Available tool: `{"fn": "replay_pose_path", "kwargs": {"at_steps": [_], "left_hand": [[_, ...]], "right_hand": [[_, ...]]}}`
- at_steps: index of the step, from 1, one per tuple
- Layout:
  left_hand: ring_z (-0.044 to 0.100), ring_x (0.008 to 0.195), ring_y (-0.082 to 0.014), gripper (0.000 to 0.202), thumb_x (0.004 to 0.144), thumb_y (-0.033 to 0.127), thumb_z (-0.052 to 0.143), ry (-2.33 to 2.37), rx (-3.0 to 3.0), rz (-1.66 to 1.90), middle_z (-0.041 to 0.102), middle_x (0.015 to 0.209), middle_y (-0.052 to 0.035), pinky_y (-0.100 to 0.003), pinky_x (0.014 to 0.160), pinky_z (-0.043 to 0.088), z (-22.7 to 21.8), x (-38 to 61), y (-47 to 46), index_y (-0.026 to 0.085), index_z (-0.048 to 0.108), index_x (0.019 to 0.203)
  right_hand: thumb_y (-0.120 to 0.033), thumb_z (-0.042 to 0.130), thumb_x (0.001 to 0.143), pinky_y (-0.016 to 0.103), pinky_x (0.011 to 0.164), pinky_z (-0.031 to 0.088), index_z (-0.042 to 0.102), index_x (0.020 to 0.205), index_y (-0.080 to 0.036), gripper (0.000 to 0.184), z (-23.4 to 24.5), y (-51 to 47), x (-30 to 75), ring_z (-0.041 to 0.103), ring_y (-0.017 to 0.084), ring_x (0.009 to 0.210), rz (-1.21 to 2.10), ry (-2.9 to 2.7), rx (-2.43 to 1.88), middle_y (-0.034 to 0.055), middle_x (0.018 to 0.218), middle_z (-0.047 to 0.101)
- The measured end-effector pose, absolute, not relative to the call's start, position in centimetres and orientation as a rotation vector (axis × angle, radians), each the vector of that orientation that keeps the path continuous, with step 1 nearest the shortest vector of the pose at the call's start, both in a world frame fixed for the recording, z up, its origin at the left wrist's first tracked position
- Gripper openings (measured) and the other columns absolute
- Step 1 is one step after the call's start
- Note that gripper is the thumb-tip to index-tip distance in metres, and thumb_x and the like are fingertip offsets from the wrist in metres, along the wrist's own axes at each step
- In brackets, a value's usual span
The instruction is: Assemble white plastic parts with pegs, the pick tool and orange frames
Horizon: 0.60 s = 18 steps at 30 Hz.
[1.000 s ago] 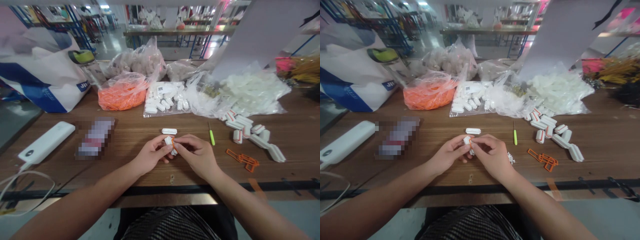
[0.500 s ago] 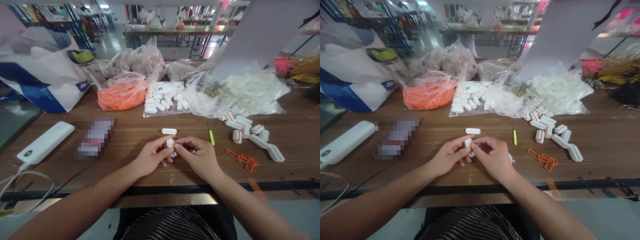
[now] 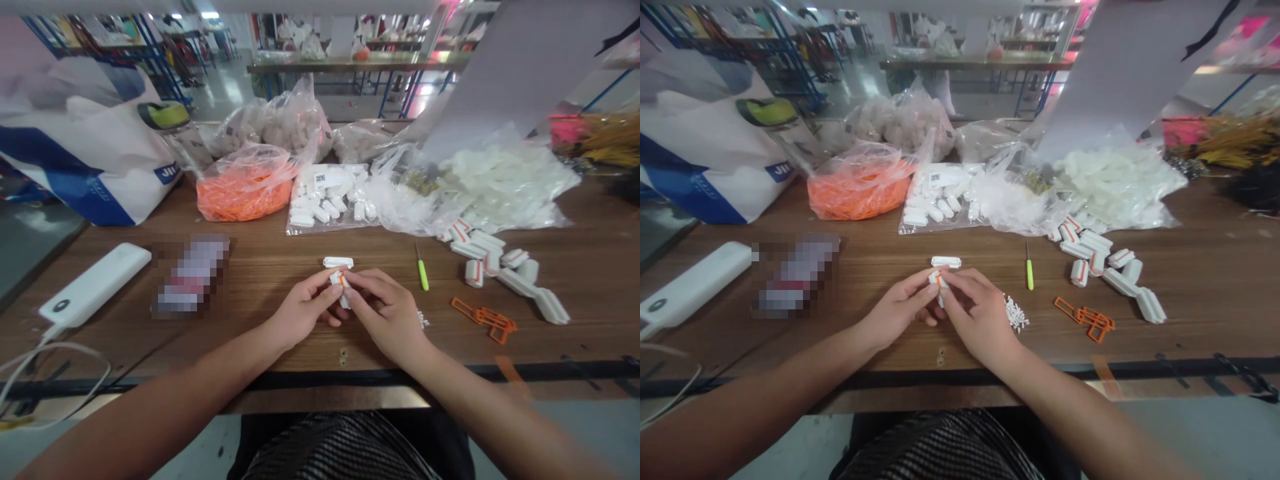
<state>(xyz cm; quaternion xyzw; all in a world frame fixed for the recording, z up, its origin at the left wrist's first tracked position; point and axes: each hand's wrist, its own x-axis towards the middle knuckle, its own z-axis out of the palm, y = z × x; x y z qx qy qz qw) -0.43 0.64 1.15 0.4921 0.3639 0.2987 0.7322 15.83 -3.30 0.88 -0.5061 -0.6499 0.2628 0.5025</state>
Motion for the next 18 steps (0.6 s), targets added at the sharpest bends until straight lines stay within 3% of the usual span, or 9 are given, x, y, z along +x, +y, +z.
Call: {"fn": "replay_pose_path", "kwargs": {"at_steps": [5,10,18], "left_hand": [[0.062,0.067,-0.0105,0.055,0.086,0.046,0.064,0.827,1.035,0.681,0.064,0.083,-0.0033,-0.019,0.056,0.052,1.24,-0.33,0.58,0.018,0.056,0.132],[0.060,0.063,-0.0087,0.043,0.085,0.043,0.067,0.828,0.964,0.718,0.063,0.076,-0.0018,-0.016,0.053,0.051,1.07,-0.28,0.66,0.014,0.065,0.117],[0.063,0.062,-0.0095,0.039,0.084,0.037,0.070,0.799,0.767,0.778,0.067,0.079,-0.0029,-0.016,0.051,0.053,0.87,-0.64,1.28,0.013,0.065,0.114]], "right_hand": [[-0.021,0.060,0.088,0.033,0.070,0.055,0.070,0.110,-0.024,0.025,0.62,-3.23,15.62,0.065,0.017,0.084,0.593,-1.632,-1.221,0.0060,0.099,0.068],[-0.019,0.062,0.087,0.037,0.078,0.056,0.069,0.111,-0.023,0.025,0.50,-3.22,15.51,0.066,0.018,0.090,0.524,-1.684,-1.215,0.0072,0.103,0.069],[-0.017,0.070,0.083,0.032,0.077,0.056,0.071,0.095,-0.021,0.014,0.57,-3.39,15.54,0.068,0.016,0.086,0.395,-1.677,-1.158,0.0051,0.095,0.071]]}}
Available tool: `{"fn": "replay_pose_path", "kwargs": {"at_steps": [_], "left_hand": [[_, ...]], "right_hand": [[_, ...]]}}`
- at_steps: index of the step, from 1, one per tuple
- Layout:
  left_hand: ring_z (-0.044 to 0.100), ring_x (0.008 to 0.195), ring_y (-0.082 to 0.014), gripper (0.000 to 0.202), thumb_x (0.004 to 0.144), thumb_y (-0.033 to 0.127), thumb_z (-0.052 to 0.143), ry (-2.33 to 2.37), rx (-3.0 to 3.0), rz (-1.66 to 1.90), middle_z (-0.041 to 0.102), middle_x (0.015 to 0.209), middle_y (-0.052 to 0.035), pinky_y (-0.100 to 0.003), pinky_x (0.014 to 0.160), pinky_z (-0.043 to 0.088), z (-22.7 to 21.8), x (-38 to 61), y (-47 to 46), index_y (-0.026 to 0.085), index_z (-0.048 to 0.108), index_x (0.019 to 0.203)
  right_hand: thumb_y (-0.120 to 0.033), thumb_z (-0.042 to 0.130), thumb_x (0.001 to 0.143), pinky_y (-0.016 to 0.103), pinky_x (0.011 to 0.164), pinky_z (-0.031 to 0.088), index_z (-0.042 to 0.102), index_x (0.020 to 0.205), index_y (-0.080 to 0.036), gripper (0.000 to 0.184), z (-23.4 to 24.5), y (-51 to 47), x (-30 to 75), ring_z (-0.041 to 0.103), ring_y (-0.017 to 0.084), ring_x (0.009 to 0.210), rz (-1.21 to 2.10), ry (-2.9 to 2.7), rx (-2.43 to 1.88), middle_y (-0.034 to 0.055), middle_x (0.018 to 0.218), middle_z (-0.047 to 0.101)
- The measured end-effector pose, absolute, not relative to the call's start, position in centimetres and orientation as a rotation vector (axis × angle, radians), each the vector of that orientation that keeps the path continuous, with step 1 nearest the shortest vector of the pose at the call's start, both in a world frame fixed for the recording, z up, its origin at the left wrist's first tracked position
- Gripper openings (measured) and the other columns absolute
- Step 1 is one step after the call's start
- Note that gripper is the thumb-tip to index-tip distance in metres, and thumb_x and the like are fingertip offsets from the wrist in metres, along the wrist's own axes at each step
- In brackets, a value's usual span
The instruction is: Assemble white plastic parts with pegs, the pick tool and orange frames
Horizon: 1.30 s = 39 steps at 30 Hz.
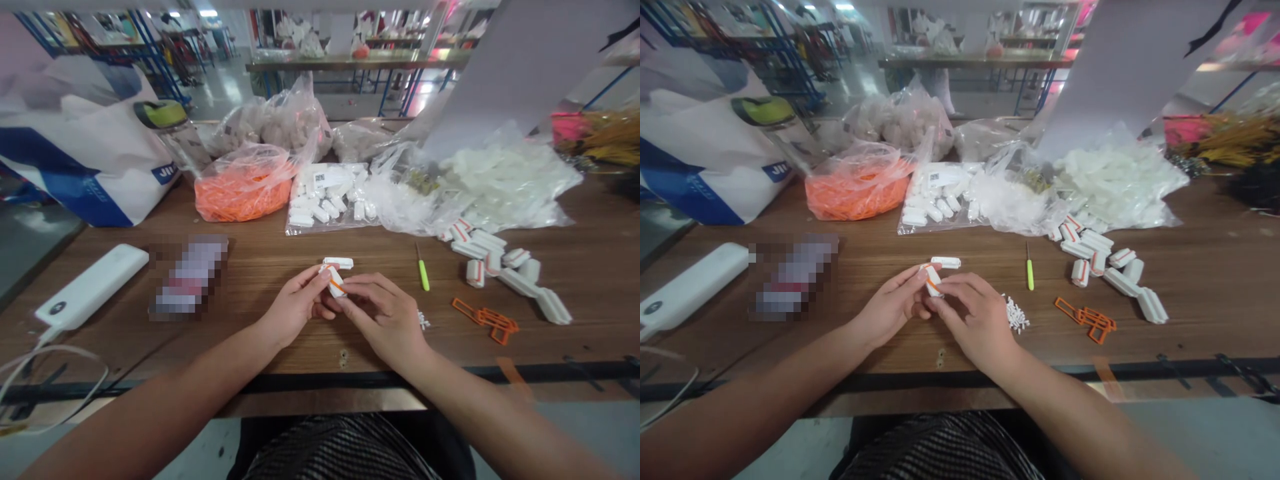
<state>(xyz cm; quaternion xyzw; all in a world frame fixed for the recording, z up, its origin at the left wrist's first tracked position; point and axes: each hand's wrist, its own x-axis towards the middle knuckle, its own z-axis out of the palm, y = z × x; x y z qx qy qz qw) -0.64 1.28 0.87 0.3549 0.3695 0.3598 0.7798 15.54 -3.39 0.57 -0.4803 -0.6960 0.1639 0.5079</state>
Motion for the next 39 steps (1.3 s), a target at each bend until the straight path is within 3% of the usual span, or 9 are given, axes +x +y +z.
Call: {"fn": "replay_pose_path", "kwargs": {"at_steps": [8,16,24,30,36,39], "left_hand": [[0.064,0.059,-0.0098,0.042,0.086,0.038,0.067,0.790,0.777,0.757,0.070,0.076,-0.0042,-0.016,0.050,0.052,1.0,-0.7,1.4,0.013,0.062,0.120],[0.062,0.060,-0.0109,0.044,0.088,0.037,0.063,0.720,0.798,0.720,0.066,0.076,-0.0043,-0.017,0.046,0.050,0.8,-0.8,1.7,0.011,0.060,0.123],[0.061,0.069,-0.0116,0.043,0.084,0.022,0.064,0.708,0.832,0.664,0.066,0.090,-0.0056,-0.018,0.051,0.050,1.0,-1.1,1.8,0.015,0.057,0.126],[0.057,0.068,-0.0107,0.052,0.076,0.015,0.066,0.756,0.870,0.645,0.065,0.099,-0.0062,-0.021,0.053,0.049,1.1,-1.2,1.7,0.015,0.055,0.127],[0.061,0.093,-0.0158,0.050,0.084,0.020,0.063,0.689,0.926,0.633,0.064,0.115,-0.0083,-0.026,0.076,0.049,1.0,-1.1,1.5,0.023,0.051,0.132],[0.060,0.097,-0.0181,0.052,0.087,0.022,0.061,0.708,1.057,0.589,0.062,0.114,-0.0072,-0.028,0.078,0.051,1.1,-1.2,1.3,0.027,0.047,0.136]], "right_hand": [[-0.014,0.067,0.084,0.027,0.070,0.054,0.069,0.084,-0.020,0.006,0.9,-3.4,16.0,0.066,0.013,0.077,0.408,-1.728,-1.138,0.0029,0.085,0.068],[-0.014,0.063,0.082,0.031,0.070,0.052,0.065,0.084,-0.019,0.006,1.6,-3.4,16.2,0.063,0.015,0.076,0.418,-1.781,-1.133,0.0027,0.079,0.065],[-0.013,0.060,0.081,0.034,0.069,0.054,0.066,0.084,-0.020,0.010,1.4,-3.5,16.2,0.063,0.018,0.076,0.254,-1.871,-1.156,0.0048,0.082,0.068],[-0.013,0.061,0.081,0.034,0.073,0.054,0.068,0.085,-0.021,0.011,1.3,-3.4,16.2,0.065,0.018,0.080,0.329,-1.836,-1.163,0.0043,0.084,0.070],[-0.013,0.059,0.083,0.035,0.071,0.053,0.069,0.085,-0.018,0.011,1.3,-3.4,16.2,0.064,0.019,0.079,0.289,-1.815,-1.179,0.0066,0.083,0.068],[-0.017,0.059,0.085,0.035,0.068,0.051,0.070,0.087,-0.019,0.011,1.4,-3.4,16.3,0.063,0.018,0.073,0.293,-1.839,-1.246,0.0044,0.076,0.068]]}}
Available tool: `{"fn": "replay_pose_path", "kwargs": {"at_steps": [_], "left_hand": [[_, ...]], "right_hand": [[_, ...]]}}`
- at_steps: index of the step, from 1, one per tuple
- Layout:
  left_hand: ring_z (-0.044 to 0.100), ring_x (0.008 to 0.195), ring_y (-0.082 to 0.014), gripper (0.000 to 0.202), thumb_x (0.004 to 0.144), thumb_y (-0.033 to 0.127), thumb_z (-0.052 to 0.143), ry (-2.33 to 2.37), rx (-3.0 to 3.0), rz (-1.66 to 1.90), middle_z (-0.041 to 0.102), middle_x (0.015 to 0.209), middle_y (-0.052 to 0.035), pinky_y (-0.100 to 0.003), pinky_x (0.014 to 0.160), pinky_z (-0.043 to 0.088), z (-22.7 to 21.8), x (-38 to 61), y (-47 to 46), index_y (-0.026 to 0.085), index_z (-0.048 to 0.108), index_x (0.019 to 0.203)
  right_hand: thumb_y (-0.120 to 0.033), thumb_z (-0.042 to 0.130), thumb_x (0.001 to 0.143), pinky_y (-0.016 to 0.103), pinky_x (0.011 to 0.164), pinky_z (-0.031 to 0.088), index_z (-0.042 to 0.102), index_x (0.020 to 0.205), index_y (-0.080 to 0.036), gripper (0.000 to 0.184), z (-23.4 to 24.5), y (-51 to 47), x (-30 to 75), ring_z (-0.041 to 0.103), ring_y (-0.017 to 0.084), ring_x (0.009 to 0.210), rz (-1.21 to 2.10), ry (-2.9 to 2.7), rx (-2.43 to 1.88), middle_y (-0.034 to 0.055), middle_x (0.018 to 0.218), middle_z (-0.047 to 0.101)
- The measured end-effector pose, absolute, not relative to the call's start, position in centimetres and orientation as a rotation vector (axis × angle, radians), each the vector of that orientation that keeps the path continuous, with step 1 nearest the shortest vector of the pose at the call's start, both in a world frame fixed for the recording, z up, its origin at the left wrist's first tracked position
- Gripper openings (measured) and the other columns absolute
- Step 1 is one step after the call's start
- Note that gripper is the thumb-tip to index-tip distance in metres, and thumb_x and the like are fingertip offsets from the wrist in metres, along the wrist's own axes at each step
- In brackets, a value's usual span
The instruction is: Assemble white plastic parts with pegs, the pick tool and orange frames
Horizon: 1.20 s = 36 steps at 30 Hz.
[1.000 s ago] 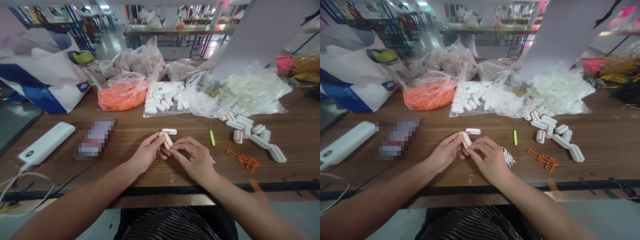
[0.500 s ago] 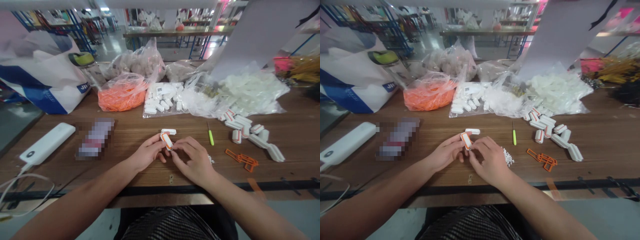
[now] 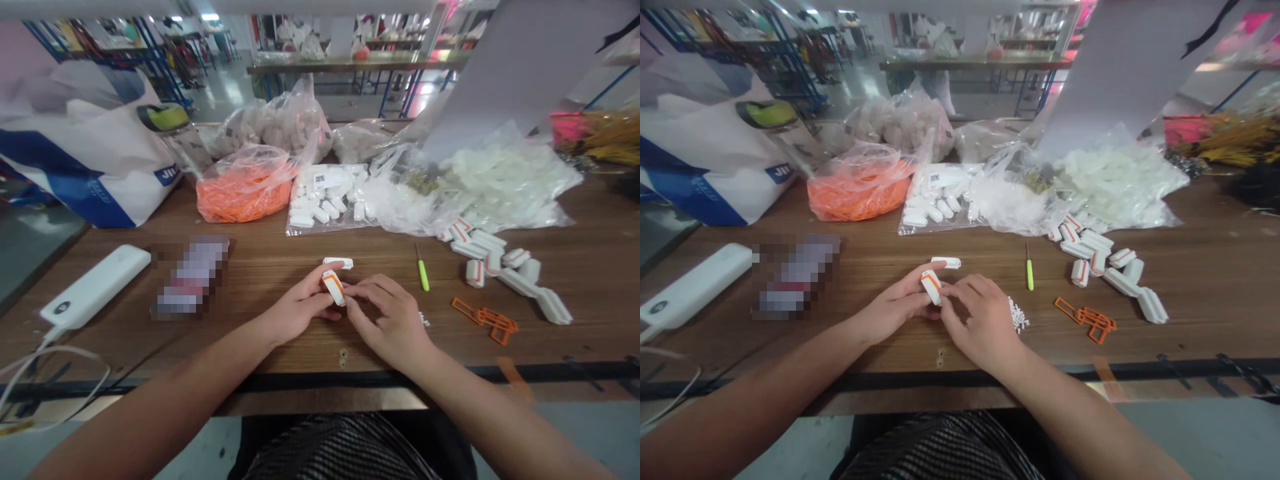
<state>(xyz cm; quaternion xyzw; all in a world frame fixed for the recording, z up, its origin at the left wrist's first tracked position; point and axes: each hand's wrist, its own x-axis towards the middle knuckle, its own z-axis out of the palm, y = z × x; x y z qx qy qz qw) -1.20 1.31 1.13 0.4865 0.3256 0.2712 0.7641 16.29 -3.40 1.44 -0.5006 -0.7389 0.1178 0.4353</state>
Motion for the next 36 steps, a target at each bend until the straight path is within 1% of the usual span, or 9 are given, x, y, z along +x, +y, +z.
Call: {"fn": "replay_pose_path", "kwargs": {"at_steps": [4,12,18,21,25,27,30,34,36], "left_hand": [[0.056,0.099,-0.0192,0.053,0.089,0.019,0.055,0.707,1.267,0.560,0.058,0.113,-0.0069,-0.028,0.074,0.055,1.4,-1.3,1.1,0.029,0.044,0.140],[0.058,0.096,-0.0193,0.054,0.091,0.015,0.049,0.719,1.551,0.558,0.056,0.123,-0.0103,-0.036,0.083,0.055,1.4,-1.6,0.7,0.027,0.041,0.144],[0.061,0.092,-0.0192,0.058,0.092,0.014,0.046,0.709,1.564,0.491,0.057,0.121,-0.0102,-0.036,0.079,0.056,1.3,-1.8,0.8,0.028,0.034,0.148],[0.061,0.089,-0.0192,0.060,0.093,0.016,0.044,0.696,1.557,0.439,0.059,0.114,-0.0102,-0.033,0.074,0.057,1.2,-1.9,0.9,0.028,0.030,0.150],[0.061,0.086,-0.0188,0.060,0.093,0.017,0.044,0.655,1.558,0.412,0.060,0.110,-0.0117,-0.031,0.070,0.058,1.3,-2.0,0.8,0.027,0.031,0.150],[0.060,0.084,-0.0179,0.058,0.093,0.018,0.045,0.627,1.544,0.416,0.060,0.107,-0.0108,-0.029,0.068,0.058,1.3,-1.9,0.7,0.026,0.034,0.149],[0.058,0.082,-0.0165,0.052,0.095,0.022,0.044,0.636,1.475,0.420,0.059,0.100,-0.0086,-0.027,0.064,0.057,1.3,-1.7,0.7,0.026,0.039,0.146],[0.056,0.083,-0.0166,0.050,0.094,0.034,0.049,0.665,1.347,0.457,0.056,0.108,-0.0095,-0.026,0.062,0.057,1.0,-1.6,1.1,0.025,0.043,0.143],[0.055,0.084,-0.0171,0.051,0.093,0.036,0.051,0.667,1.328,0.485,0.055,0.108,-0.0098,-0.026,0.061,0.056,0.8,-1.6,1.3,0.025,0.044,0.142]], "right_hand": [[-0.022,0.060,0.087,0.032,0.065,0.050,0.071,0.087,-0.022,0.011,1.7,-3.1,16.6,0.063,0.016,0.068,0.449,-1.797,-1.293,0.0011,0.073,0.069],[-0.024,0.062,0.084,0.032,0.063,0.052,0.074,0.083,-0.024,0.011,1.5,-2.7,17.2,0.065,0.015,0.065,0.597,-1.726,-1.298,0.0003,0.073,0.072],[-0.030,0.064,0.082,0.028,0.062,0.054,0.075,0.081,-0.021,0.014,1.7,-2.4,17.3,0.067,0.014,0.064,1.003,-1.507,-1.275,0.0014,0.072,0.075],[-0.033,0.065,0.083,0.023,0.054,0.050,0.075,0.079,-0.020,0.017,1.8,-2.1,17.6,0.064,0.012,0.059,1.142,-1.496,-1.262,0.0015,0.068,0.074],[-0.038,0.064,0.082,0.019,0.042,0.042,0.072,0.072,-0.018,0.024,1.9,-1.9,17.8,0.053,0.008,0.044,1.282,-1.457,-1.277,-0.0002,0.057,0.067],[-0.037,0.066,0.080,0.019,0.041,0.041,0.070,0.069,-0.017,0.023,1.8,-1.8,17.8,0.050,0.007,0.042,1.299,-1.436,-1.281,-0.0009,0.055,0.065],[-0.034,0.067,0.077,0.020,0.044,0.044,0.071,0.070,-0.017,0.019,1.6,-1.9,17.8,0.053,0.008,0.045,1.248,-1.429,-1.258,-0.0003,0.056,0.066],[-0.030,0.065,0.077,0.023,0.046,0.046,0.072,0.083,-0.017,0.015,1.5,-2.0,17.6,0.056,0.009,0.048,1.065,-1.403,-1.283,-0.0001,0.061,0.067],[-0.027,0.062,0.079,0.024,0.049,0.048,0.071,0.083,-0.018,0.013,1.6,-2.2,17.5,0.058,0.010,0.052,0.937,-1.455,-1.284,0.0010,0.066,0.069]]}}
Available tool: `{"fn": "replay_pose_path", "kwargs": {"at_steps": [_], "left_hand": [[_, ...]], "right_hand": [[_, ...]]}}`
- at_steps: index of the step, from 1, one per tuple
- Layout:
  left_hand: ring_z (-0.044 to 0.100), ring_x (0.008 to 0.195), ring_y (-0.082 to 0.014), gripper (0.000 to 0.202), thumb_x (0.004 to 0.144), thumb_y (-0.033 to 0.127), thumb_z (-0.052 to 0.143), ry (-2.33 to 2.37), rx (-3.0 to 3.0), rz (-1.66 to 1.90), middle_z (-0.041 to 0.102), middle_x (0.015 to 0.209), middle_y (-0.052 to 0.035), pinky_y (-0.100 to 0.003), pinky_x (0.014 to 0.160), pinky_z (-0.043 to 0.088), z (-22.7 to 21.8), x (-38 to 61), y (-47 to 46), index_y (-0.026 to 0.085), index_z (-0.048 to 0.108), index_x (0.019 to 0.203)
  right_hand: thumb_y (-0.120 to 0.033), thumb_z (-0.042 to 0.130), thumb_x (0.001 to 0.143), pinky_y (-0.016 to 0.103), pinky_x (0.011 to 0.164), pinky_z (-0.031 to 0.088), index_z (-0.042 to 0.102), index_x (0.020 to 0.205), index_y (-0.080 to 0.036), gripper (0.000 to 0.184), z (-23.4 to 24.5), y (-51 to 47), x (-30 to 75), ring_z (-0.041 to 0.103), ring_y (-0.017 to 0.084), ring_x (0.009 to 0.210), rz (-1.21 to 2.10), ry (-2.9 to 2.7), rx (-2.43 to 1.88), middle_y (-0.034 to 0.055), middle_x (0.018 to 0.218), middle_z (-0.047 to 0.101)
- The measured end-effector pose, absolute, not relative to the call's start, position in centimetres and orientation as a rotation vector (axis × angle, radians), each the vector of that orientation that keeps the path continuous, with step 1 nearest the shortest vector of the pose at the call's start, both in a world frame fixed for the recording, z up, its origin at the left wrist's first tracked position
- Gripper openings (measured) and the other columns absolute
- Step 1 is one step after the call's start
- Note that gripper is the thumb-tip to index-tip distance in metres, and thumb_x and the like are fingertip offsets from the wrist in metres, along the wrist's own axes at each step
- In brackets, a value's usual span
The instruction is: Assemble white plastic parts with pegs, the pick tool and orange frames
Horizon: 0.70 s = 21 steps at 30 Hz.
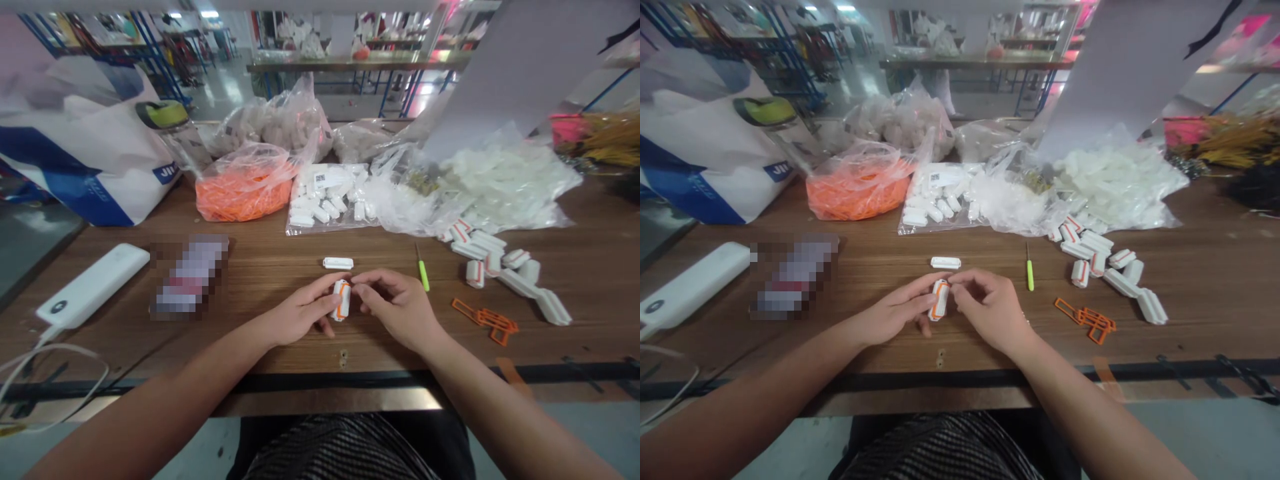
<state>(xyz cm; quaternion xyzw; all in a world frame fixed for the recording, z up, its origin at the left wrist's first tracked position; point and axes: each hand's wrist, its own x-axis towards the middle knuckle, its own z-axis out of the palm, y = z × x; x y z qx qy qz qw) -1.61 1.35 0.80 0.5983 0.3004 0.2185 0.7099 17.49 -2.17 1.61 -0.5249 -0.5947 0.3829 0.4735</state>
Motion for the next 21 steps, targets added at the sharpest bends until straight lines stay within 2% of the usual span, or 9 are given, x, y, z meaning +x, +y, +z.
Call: {"fn": "replay_pose_path", "kwargs": {"at_steps": [4,9,12,16,21], "left_hand": [[0.055,0.084,-0.0170,0.051,0.094,0.036,0.051,0.671,1.383,0.492,0.056,0.108,-0.0103,-0.026,0.062,0.056,0.8,-1.6,1.3,0.024,0.043,0.143],[0.055,0.072,-0.0123,0.046,0.096,0.034,0.050,0.642,1.521,0.458,0.059,0.106,-0.0087,-0.026,0.066,0.055,1.0,-1.8,0.9,0.023,0.047,0.140],[0.056,0.076,-0.0131,0.046,0.095,0.034,0.052,0.626,1.454,0.470,0.059,0.106,-0.0087,-0.026,0.066,0.055,0.8,-1.8,1.1,0.023,0.047,0.139],[0.057,0.083,-0.0157,0.049,0.089,0.035,0.061,0.659,1.196,0.522,0.059,0.100,-0.0068,-0.027,0.066,0.055,0.5,-1.8,1.8,0.023,0.050,0.136],[0.058,0.083,-0.0149,0.046,0.086,0.034,0.067,0.624,0.976,0.590,0.059,0.093,-0.0046,-0.025,0.067,0.054,0.4,-1.8,2.3,0.021,0.057,0.128]], "right_hand": [[-0.022,0.058,0.081,0.026,0.056,0.048,0.068,0.080,-0.020,0.011,1.7,-2.6,17.3,0.059,0.011,0.059,0.667,-1.702,-1.263,0.0003,0.070,0.069],[-0.020,0.053,0.080,0.029,0.059,0.047,0.063,0.086,-0.018,0.012,1.9,-3.2,17.2,0.058,0.014,0.063,0.475,-1.958,-1.280,0.0021,0.074,0.064],[-0.018,0.053,0.078,0.030,0.062,0.048,0.064,0.091,-0.018,0.017,2.2,-3.2,17.4,0.059,0.015,0.068,0.490,-2.024,-1.247,0.0032,0.079,0.064],[-0.013,0.049,0.082,0.028,0.063,0.049,0.066,0.101,-0.021,0.027,2.3,-3.1,17.6,0.060,0.013,0.069,0.598,-1.953,-1.130,0.0014,0.079,0.065],[-0.011,0.051,0.081,0.027,0.059,0.051,0.068,0.089,-0.021,0.021,1.9,-3.3,17.2,0.061,0.013,0.063,0.492,-1.870,-1.078,0.0020,0.076,0.066]]}}
